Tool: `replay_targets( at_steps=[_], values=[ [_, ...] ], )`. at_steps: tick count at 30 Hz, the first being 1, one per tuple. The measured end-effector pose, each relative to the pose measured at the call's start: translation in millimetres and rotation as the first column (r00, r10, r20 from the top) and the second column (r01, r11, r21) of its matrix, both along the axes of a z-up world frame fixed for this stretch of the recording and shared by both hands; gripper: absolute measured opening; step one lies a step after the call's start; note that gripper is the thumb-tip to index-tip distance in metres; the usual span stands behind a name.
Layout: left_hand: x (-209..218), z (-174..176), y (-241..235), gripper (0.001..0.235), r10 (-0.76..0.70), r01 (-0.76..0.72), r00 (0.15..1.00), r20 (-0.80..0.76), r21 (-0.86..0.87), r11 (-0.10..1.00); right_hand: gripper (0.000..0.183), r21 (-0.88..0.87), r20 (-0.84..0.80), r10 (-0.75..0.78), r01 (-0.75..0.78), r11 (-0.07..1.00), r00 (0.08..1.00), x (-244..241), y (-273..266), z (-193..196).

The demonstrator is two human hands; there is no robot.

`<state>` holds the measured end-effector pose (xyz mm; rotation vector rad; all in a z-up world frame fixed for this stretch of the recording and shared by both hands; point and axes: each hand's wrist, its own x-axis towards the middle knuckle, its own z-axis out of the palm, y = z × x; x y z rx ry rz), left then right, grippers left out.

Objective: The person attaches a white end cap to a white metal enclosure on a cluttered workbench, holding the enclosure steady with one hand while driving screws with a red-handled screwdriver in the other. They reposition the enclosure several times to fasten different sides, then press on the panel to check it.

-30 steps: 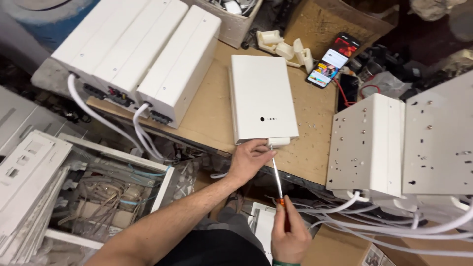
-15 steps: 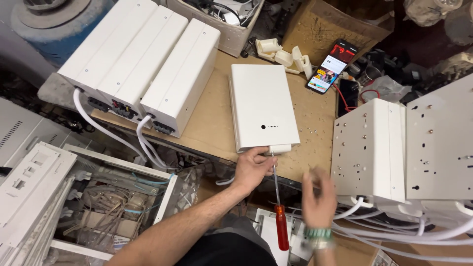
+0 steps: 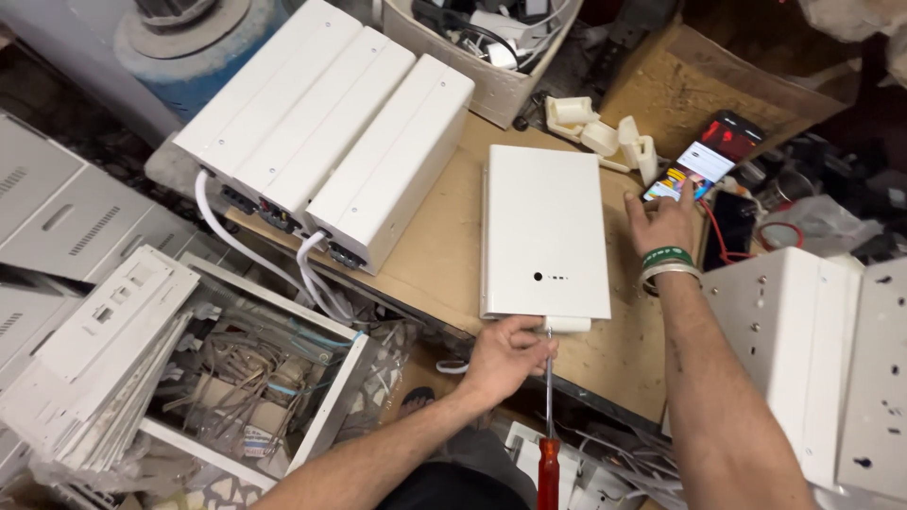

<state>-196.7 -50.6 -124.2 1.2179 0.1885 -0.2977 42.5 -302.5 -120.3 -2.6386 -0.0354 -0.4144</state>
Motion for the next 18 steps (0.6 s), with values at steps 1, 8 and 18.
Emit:
replay_targets(
  at_steps=[1, 8, 18],
  values=[
    [0.0, 7.1, 3.0, 0.046, -0.039, 0.040, 0.999, -0.017, 0.035, 0.999, 0.061, -0.048, 0.021, -0.002, 0.003, 0.999, 1.000, 5.9, -2.4, -5.8],
    [-1.7, 4.7, 1.9, 0.047, -0.071, 0.071, 0.997, 0.006, 0.057, 0.996, 0.060, 0.223, 0.143, -0.026, -0.007, 0.975, 0.989, -103.0, 30.7, 38.2],
    [-2.3, -12.3, -4.0, 0.045, -0.067, 0.067, 0.997, 0.034, 0.004, 0.998, 0.033, 0.685, -0.371, 0.022, 0.258, 0.681, 0.929, -397.6, 76.0, -30.6]
  ],
)
